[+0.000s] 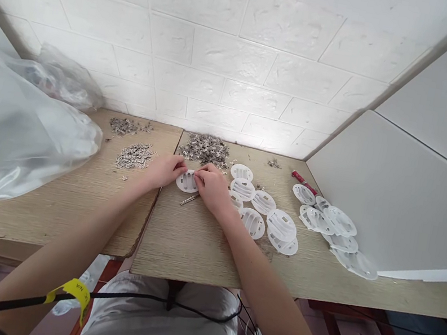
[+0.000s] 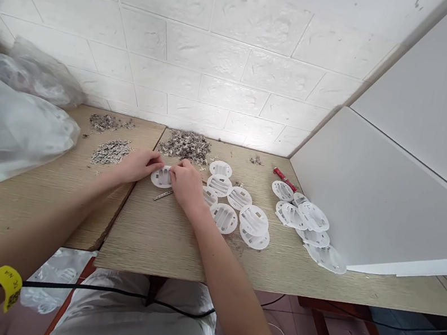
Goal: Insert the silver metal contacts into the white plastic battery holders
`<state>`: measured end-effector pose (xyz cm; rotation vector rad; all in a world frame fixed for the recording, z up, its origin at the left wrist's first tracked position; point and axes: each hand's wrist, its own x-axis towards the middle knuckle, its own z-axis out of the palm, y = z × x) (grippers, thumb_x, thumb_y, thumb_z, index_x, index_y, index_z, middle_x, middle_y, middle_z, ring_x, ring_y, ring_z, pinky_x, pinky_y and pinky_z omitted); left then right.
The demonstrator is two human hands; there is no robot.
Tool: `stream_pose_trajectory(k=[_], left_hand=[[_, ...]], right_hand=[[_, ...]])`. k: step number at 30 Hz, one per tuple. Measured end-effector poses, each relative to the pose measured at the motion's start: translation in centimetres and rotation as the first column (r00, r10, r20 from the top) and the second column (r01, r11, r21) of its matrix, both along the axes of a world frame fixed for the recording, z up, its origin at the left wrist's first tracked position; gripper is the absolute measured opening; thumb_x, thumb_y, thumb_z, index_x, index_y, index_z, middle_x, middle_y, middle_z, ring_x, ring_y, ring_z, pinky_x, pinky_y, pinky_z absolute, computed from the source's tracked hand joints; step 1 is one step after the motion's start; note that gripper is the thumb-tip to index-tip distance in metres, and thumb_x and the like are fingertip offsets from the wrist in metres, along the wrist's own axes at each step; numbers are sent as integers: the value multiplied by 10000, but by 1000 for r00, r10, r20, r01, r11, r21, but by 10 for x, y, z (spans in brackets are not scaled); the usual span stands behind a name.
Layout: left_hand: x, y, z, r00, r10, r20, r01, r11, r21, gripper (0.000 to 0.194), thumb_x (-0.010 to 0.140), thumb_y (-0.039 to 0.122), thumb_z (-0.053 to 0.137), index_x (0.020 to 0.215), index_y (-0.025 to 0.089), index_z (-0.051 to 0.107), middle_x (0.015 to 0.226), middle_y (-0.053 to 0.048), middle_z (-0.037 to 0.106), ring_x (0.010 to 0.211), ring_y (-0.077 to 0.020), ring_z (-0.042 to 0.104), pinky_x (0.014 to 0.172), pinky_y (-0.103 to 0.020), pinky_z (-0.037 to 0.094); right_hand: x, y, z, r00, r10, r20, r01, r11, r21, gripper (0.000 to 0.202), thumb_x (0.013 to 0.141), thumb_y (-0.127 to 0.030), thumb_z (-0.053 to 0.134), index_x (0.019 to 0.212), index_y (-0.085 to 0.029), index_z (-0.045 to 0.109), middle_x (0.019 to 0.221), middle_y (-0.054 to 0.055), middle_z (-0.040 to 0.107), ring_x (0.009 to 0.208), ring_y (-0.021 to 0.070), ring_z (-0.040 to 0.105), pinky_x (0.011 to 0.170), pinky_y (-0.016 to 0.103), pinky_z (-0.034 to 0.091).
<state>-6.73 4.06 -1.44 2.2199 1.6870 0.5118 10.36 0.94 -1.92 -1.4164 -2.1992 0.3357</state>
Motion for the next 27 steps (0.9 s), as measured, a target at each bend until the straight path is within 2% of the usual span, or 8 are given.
stream_pose_trajectory(k=[4, 9, 17, 23, 27], left_hand=[[3, -1, 0, 998, -3, -70, 3, 1000, 12, 163, 873, 268, 500, 769, 188, 597, 746, -46, 659, 705, -205, 580, 588, -275, 339], [4, -2, 1, 996, -2, -84, 1, 1000, -5, 170, 883, 277, 476, 793, 188, 590, 802, -58, 675, 736, -214, 588, 592, -280, 341], [-7, 1, -3, 997, -32, 69, 36, 998, -48, 289, 853, 393, 467, 831, 190, 672, 820, -42, 699, 749, -203, 599, 624, -283, 388], [-6, -1, -4, 995, -8, 101, 8, 1000, 3, 355, 839, 429, 465, 863, 193, 729, 804, -44, 718, 723, -198, 602, 617, -281, 396], [-5, -4, -3, 985, -24, 169, 22, 1000, 13, 340, 807, 455, 534, 846, 202, 757, 744, -45, 718, 672, -193, 600, 598, -279, 411]], right_hand=[[-2, -3, 5, 997, -12, 74, 13, 1000, -12, 264, 958, -206, 467, 931, -124, 716, 1037, 81, 613, 872, 157, 586, 751, 269, 417], [-3, -5, 7, 994, -30, 101, 33, 999, -26, 271, 961, -215, 460, 919, -137, 716, 1041, 73, 614, 851, 153, 588, 693, 268, 401], [-2, -4, 0, 999, -37, 37, 37, 999, 14, 264, 959, -221, 460, 941, -148, 713, 1048, 65, 637, 866, 146, 600, 719, 259, 412], [0, -5, 2, 1000, -4, 19, 4, 1000, 16, 237, 942, -239, 495, 992, -148, 708, 1062, 66, 640, 896, 159, 599, 749, 271, 419], [1, -4, 1, 1000, 9, -17, -9, 1000, 8, 223, 932, -222, 509, 993, -148, 711, 1058, 67, 644, 914, 164, 601, 767, 277, 428]])
